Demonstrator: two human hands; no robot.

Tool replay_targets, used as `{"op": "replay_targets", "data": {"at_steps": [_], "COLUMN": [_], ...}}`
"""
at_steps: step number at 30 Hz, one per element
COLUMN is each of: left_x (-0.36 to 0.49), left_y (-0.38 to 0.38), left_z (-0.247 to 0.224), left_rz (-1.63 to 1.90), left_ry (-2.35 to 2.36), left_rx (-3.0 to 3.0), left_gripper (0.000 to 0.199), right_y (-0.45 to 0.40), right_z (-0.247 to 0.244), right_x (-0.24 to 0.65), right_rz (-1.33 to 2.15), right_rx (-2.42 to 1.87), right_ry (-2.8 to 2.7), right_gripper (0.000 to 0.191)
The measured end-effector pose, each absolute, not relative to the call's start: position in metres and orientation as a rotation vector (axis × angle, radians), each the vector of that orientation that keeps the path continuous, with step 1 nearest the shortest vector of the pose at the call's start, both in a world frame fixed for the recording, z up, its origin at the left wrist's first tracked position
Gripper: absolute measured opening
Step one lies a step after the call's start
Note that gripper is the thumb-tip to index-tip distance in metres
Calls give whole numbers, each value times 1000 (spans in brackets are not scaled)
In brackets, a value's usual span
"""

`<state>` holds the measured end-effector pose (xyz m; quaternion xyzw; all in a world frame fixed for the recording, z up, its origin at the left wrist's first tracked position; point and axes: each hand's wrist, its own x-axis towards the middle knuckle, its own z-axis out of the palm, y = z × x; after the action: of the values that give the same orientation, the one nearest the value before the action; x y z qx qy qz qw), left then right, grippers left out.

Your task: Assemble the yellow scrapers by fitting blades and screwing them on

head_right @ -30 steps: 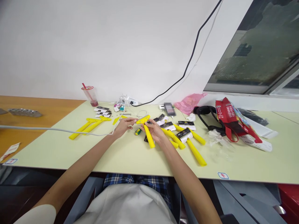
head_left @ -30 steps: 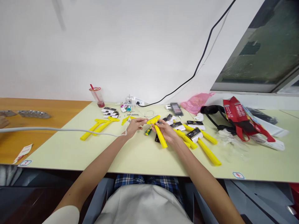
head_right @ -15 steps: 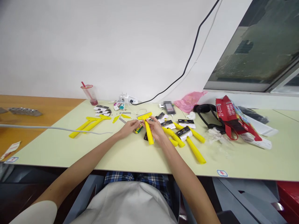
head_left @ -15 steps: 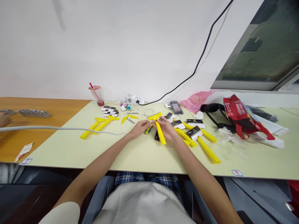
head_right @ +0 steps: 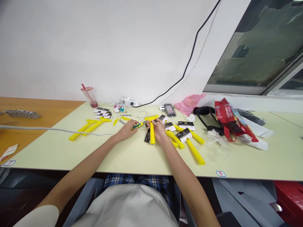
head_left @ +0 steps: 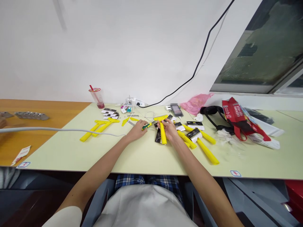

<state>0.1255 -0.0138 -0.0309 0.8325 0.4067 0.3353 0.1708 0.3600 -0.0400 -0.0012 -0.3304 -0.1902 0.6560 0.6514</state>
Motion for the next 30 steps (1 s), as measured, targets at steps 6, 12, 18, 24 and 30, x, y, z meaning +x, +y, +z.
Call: {"op": "replay_targets", "data": {"at_steps": [6,12,18,24,30], "left_x": [118,111,90,89,97], "left_y": [-8,-1,8,7,2], "left_z": [-18,1,26,30,28], "left_rz": [764,1308,1824,1841,1802], "left_ry": [1280,1226,978,773,766], "left_rx": [2428,1934,1248,963,963], "left_gripper": [24,27,39,39,40], "right_y": [-39,-38,-40,-49,-56], "right_z": [-3,-2,-1,1,-3], "right_x": [360,360,359,350,340], "right_rz": [1457,1444,1474,1618,1730], "right_rx": [-778,-778,-786,-805,-846], "right_ry": [-399,-378,-410,-517,-610], "right_gripper": [47,44,42,39,34]}}
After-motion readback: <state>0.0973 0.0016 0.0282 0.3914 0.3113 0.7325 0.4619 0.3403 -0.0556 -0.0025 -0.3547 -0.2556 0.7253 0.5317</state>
